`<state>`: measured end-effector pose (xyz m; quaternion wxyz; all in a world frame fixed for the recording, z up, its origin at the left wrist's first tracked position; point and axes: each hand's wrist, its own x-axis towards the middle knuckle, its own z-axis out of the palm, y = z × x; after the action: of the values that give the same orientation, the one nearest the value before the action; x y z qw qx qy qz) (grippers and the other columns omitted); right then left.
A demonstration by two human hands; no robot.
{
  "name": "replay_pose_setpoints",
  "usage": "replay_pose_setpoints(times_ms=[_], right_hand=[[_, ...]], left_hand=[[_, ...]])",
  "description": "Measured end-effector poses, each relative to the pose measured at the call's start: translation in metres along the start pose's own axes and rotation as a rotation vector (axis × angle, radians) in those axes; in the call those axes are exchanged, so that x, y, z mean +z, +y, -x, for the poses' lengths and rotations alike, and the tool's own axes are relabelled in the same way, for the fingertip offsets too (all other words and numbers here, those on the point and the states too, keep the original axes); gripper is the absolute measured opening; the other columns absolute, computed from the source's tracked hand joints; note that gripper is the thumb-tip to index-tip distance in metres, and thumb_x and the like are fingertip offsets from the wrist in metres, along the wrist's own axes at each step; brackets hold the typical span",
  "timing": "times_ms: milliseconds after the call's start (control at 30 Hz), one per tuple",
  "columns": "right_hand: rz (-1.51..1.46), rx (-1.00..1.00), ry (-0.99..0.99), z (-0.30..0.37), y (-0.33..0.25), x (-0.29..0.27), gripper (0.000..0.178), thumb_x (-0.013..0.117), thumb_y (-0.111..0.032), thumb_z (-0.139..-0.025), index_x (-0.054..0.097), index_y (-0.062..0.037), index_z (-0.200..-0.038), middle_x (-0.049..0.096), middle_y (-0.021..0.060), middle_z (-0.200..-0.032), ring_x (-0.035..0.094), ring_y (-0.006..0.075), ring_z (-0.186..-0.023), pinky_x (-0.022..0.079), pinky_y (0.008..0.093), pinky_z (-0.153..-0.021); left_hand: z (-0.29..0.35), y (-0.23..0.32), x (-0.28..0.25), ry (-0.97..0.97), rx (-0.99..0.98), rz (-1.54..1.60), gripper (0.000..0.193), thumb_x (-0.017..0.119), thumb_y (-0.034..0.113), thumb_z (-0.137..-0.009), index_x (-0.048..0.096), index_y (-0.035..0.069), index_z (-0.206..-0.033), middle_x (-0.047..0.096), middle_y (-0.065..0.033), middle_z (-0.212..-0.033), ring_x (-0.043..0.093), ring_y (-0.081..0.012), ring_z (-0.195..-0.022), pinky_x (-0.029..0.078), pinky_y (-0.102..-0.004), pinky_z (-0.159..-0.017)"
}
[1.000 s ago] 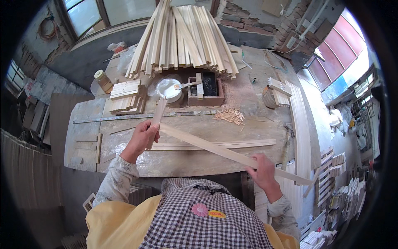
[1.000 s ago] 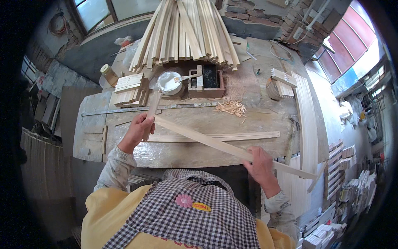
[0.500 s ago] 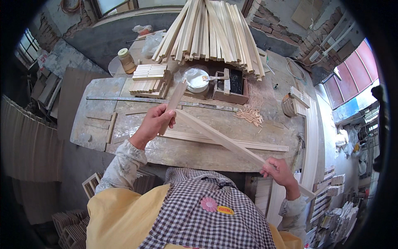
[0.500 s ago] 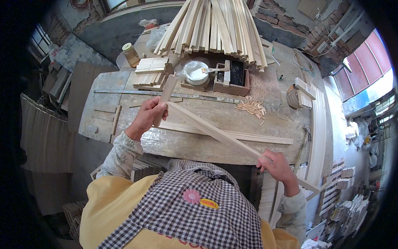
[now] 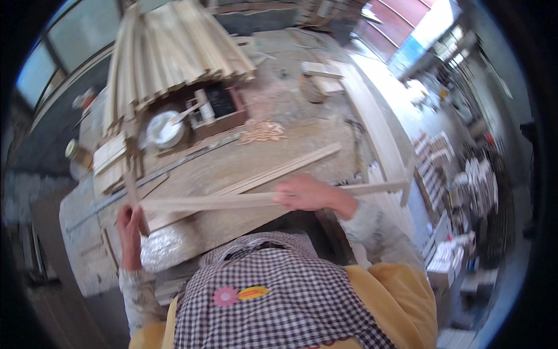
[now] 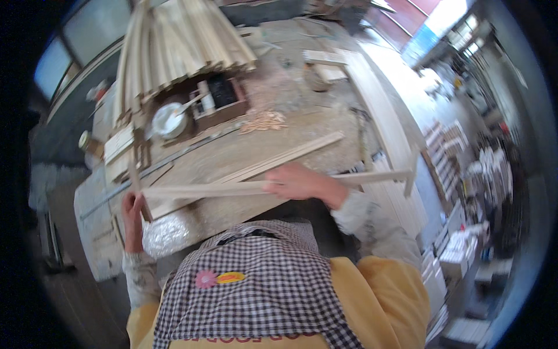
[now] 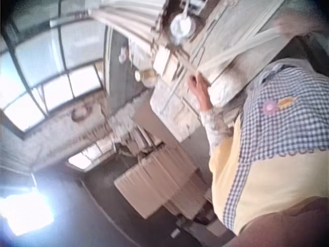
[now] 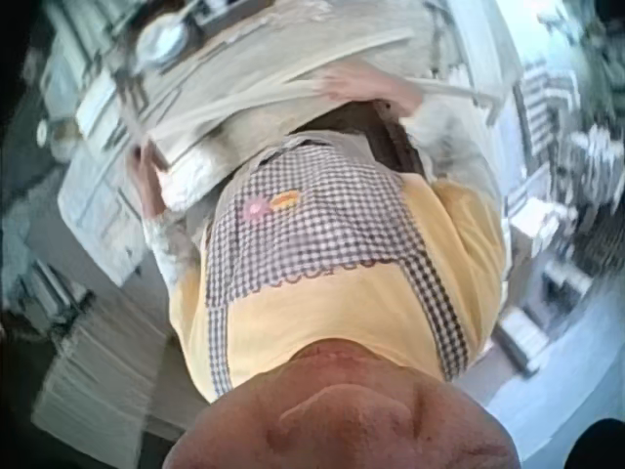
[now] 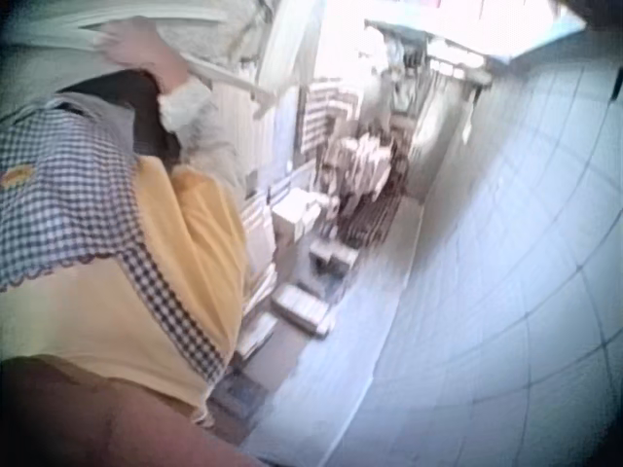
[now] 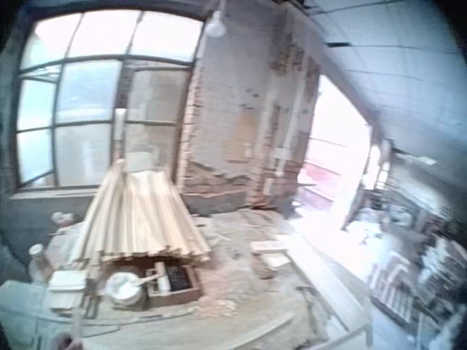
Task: The person assembles small wooden frames by inserting dowels into pre-drilled holes, applying glue, and hammering pieces together. The person also measures and aligns the frame components on a workbench.
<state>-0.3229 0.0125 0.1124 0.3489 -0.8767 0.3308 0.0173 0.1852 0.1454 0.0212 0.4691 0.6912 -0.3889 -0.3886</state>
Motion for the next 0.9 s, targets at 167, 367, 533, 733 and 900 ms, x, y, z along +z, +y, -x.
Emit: replay_pose_setpoints(times_ms=[167, 367, 533, 733, 900], right_hand=[[0.14, -0.049, -0.034, -0.069, -0.021, 0.035, 0.045, 0.057, -0.043, -0.096, 0.074, -0.002, -0.09, 0.072, 0.0232, -0.09, 0.069, 0.0444, -0.087, 0.054, 0.054, -0.079], [0.161, -0.01, -0.053, -0.11, -0.046, 0.053, 0.04, 0.063, -0.038, -0.092, 0.076, 0.0007, -0.095, 0.074, 0.0234, -0.097, 0.071, 0.0407, -0.097, 0.054, 0.0521, -0.087], [-0.037, -0.225, 0.744, -0.031, -0.009, 0.001, 0.026, 0.071, -0.027, -0.091, 0.067, -0.0054, -0.105, 0.07, 0.0136, -0.098, 0.07, 0.0349, -0.089, 0.054, 0.0486, -0.086], [-0.328, 0.32, 1.275, 0.133, 0.119, -0.103, 0.016, 0.067, -0.015, -0.1, 0.068, -0.0013, -0.108, 0.07, 0.0048, -0.098, 0.064, 0.012, -0.088, 0.053, 0.0281, -0.083], [-0.46, 0.543, 0.961, 0.178, 0.178, -0.099, 0.04, 0.074, -0.032, -0.096, 0.068, 0.0017, -0.118, 0.073, 0.011, -0.106, 0.067, 0.0157, -0.097, 0.054, 0.0317, -0.086]], left_hand=[[0.045, 0.06, 0.104, 0.203, 0.63, -0.853, 0.087, 0.09, 0.019, -0.074, 0.044, 0.001, -0.146, 0.046, -0.0269, -0.148, 0.046, -0.0458, -0.137, 0.035, -0.051, -0.116], [0.034, 0.049, 0.196, -0.374, 0.7, -0.883, 0.025, 0.075, 0.015, -0.081, 0.06, 0.006, -0.098, 0.068, -0.0139, -0.079, 0.067, -0.0379, -0.071, 0.051, -0.0504, -0.065], [0.025, 0.038, 0.173, -0.303, 0.523, -0.893, 0.034, 0.084, 0.019, -0.076, 0.054, 0.008, -0.084, 0.065, -0.0112, -0.07, 0.065, -0.0342, -0.063, 0.048, -0.0461, -0.056], [0.02, 0.029, 0.164, -0.284, 0.474, -0.92, 0.034, 0.088, 0.023, -0.078, 0.06, 0.004, -0.085, 0.061, -0.0111, -0.061, 0.061, -0.0287, -0.054, 0.046, -0.0412, -0.053], [0.019, 0.033, 0.168, -0.296, 0.459, -0.923, 0.036, 0.088, 0.024, -0.078, 0.061, 0.003, -0.087, 0.059, -0.0109, -0.06, 0.059, -0.027, -0.052, 0.045, -0.0402, -0.052]])
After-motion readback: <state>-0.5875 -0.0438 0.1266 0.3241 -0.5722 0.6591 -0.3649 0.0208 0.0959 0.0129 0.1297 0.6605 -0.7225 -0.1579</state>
